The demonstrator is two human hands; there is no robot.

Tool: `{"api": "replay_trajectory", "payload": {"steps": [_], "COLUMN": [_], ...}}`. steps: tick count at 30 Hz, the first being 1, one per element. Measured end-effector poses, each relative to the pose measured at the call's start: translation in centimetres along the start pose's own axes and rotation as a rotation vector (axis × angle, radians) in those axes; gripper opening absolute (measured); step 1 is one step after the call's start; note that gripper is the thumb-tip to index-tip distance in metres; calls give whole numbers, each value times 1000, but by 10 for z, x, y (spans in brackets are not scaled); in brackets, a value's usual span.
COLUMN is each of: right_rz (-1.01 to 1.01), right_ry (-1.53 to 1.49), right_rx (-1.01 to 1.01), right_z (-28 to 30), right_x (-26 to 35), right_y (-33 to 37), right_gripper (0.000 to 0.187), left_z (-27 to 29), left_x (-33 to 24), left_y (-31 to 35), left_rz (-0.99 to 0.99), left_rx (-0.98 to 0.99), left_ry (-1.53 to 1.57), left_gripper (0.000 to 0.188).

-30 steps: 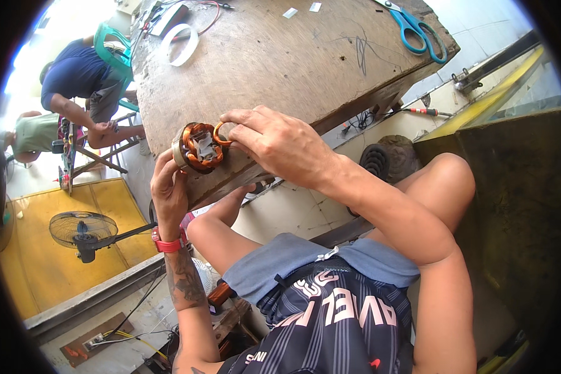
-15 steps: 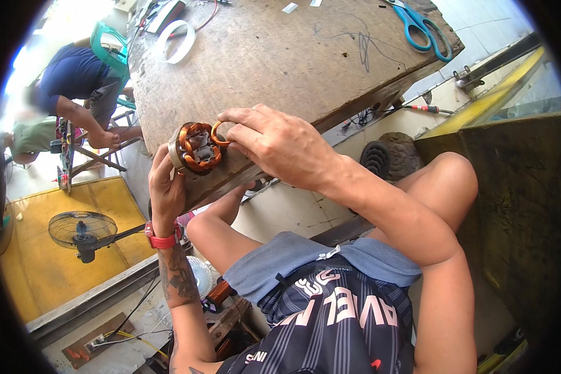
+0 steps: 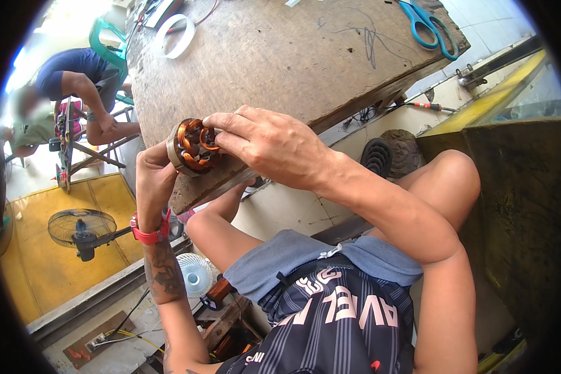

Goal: The person sits on the floor and assembles a small motor by hand, inserting small white insulating pieces into the copper-wound stator and adjusting the components. The person rotates the stator to access different slots and continues inserting pieces until the assembly appears complete.

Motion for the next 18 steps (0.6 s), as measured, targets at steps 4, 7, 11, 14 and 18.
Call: {"api": "replay_trajectory", "payload": {"steps": [4,7,11,14,18], "right_rz": [28,68,72,41,24], "right_ry": [30,61,104,131,150], "right_rx": [7,3,18,62,108], "right_z": [2,5,9,13,17], "right_x": [0,2,8,14,23], "right_y": [0,-1,-4,-7,-16], "right_gripper": [24,25,27,26,24], "left_z": [3,4,3,-4,-17], "left_x": [-6,-7,-2,6,21], "left_y": [-3,-4,-3,1,10], "left_rz": [89,90,41,-156,-200], "left_rx": [44,60,35,-42,-152], "left_ry": [75,135,36,-121,-23], "left_gripper": [21,21,23,26,23]}}
Point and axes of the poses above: each hand's wrist, its own y-axis away from the middle knuckle, its own z-axis out of the back of the hand, x = y × z, the point moved 1 cm from there along -y, towards the middle knuckle, and after that the axes turned 12 degrees about -z, right-handed, at the moved point
